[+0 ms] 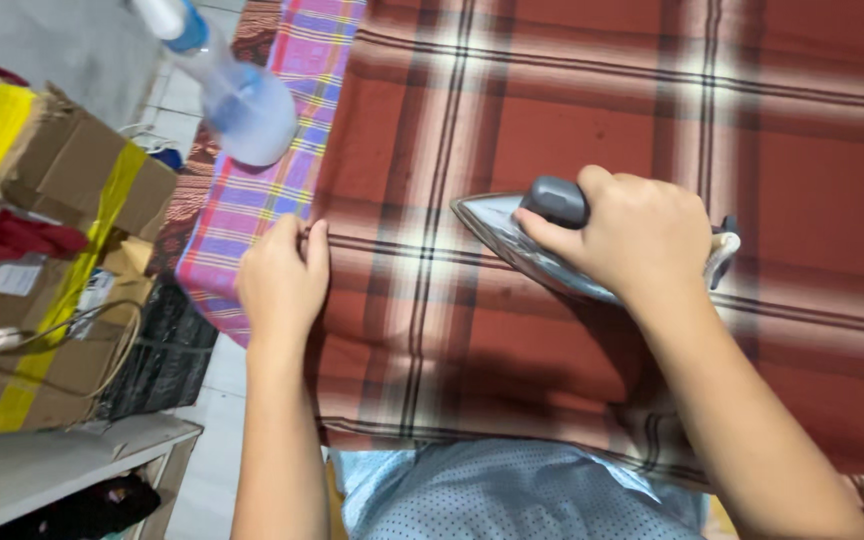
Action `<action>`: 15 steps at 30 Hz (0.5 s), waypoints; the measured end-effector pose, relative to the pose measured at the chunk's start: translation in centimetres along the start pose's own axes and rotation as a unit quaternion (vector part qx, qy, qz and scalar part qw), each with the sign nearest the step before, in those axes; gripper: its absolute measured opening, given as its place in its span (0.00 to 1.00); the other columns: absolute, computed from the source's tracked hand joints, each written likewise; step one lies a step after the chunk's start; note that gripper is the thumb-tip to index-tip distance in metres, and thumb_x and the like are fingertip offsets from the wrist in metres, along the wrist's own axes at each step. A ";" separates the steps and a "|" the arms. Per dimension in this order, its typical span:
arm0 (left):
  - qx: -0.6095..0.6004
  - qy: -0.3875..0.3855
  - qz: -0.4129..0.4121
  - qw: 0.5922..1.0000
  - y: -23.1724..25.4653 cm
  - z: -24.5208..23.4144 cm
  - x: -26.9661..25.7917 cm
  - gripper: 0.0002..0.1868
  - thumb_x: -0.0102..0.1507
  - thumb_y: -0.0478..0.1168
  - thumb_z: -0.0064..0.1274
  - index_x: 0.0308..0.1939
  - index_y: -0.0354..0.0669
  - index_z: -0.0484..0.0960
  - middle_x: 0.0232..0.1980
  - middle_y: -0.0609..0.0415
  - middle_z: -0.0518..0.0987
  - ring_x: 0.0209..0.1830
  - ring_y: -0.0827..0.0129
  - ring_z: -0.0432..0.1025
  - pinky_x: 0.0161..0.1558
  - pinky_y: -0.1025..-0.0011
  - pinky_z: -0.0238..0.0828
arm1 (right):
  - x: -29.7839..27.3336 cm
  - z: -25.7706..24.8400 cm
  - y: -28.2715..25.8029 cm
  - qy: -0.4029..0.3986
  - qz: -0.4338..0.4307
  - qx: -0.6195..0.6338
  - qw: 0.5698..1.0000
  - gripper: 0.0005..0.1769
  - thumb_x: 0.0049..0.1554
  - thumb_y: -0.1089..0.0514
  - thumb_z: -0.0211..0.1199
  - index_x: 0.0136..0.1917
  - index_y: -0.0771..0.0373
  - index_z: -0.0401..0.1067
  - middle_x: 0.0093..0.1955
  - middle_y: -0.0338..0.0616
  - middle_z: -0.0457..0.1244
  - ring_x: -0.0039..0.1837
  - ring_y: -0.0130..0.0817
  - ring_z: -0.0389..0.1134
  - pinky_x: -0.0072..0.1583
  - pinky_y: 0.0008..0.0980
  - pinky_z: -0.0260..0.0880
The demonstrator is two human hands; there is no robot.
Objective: The person irons a plaid cloth on a table, repeatedly spraying it with water and smoothing it with an iron. The cloth is adjusted and repositioned several times during the process.
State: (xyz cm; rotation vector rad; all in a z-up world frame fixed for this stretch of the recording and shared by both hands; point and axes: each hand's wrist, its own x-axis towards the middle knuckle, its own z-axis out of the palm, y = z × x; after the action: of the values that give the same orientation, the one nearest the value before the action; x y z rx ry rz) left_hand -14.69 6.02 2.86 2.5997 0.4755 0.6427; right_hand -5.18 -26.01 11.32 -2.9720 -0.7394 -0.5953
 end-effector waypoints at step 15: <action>-0.063 0.066 0.020 0.996 -1.2 1.1 -0.2 0.13 0.69 0.47 0.57 0.33 0.45 0.81 0.22 0.49 0.74 0.24 0.49 0.72 0.28 0.53 0.61 | -7.7 -5.7 1.6 -0.118 0.032 -0.025 0.992 0.33 0.43 0.23 0.66 0.35 0.56 0.77 0.28 0.46 0.67 0.28 0.44 0.68 0.33 0.41 0.66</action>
State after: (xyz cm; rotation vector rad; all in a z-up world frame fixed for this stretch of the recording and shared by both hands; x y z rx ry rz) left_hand -14.55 6.63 1.29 2.4638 0.4089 0.8339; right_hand -12.74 -31.49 13.84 -3.1354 -0.6468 -0.2646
